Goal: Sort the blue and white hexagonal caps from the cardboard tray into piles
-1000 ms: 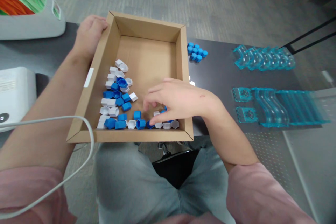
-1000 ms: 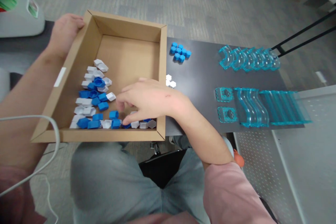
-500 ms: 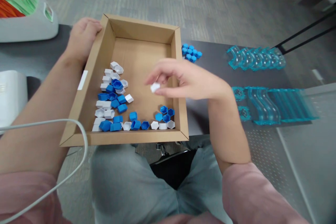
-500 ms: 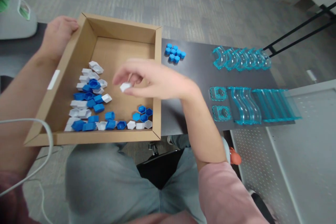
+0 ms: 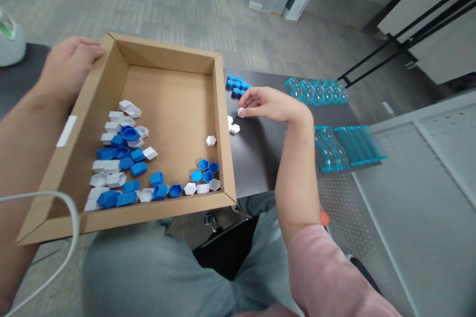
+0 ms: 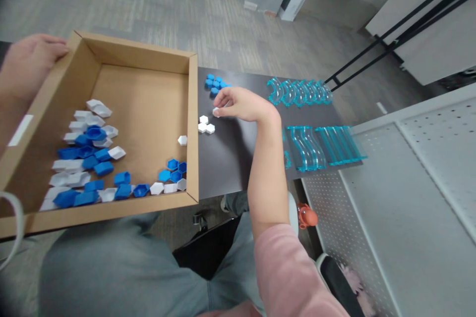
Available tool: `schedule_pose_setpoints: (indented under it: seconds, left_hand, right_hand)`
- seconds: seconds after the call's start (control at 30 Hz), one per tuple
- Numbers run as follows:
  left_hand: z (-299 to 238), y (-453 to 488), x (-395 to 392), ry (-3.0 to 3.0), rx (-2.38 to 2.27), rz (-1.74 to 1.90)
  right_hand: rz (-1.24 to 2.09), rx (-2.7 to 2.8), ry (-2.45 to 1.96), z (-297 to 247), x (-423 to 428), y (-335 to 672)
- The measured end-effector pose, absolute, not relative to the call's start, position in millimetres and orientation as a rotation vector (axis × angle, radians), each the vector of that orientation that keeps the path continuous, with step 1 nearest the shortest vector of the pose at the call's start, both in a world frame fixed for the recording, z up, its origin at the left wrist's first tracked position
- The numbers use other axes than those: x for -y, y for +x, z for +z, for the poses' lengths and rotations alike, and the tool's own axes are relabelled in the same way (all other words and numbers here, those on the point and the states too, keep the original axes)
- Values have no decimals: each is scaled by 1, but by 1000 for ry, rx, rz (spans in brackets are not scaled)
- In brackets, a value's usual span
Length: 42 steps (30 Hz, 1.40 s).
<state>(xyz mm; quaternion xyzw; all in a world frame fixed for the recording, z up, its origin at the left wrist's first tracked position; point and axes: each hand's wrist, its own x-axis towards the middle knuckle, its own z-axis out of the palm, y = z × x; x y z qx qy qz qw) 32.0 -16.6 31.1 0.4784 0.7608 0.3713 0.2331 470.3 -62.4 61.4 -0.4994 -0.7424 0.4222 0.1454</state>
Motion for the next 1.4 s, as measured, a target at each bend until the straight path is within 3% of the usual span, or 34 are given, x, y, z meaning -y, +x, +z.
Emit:
schedule_pose_setpoints:
  seconds: [0.13, 0.3, 0.53, 0.77, 0.93, 1.4]
  left_hand:
    - [36, 35, 21, 1358, -2101, 994]
    - [31, 33, 16, 1329, -2117, 979]
    - [8, 13, 3, 1416, -1976, 1118]
    - [4, 10, -3, 1402, -1888, 1185]
    - [7, 13, -1, 1460, -1849, 1237]
    - [13, 14, 2, 1460, -1908, 1119]
  right_hand:
    - [1233, 2190, -1495, 61, 63, 464]
    - [957, 2213, -1560, 64, 66, 467]
    - [614, 2178, -1070, 73, 79, 427]
    - [851, 2691, -432, 76, 135, 346]
    - [827, 2973, -476, 66, 156, 325]
    - [714, 2972, -357, 61, 156, 312]
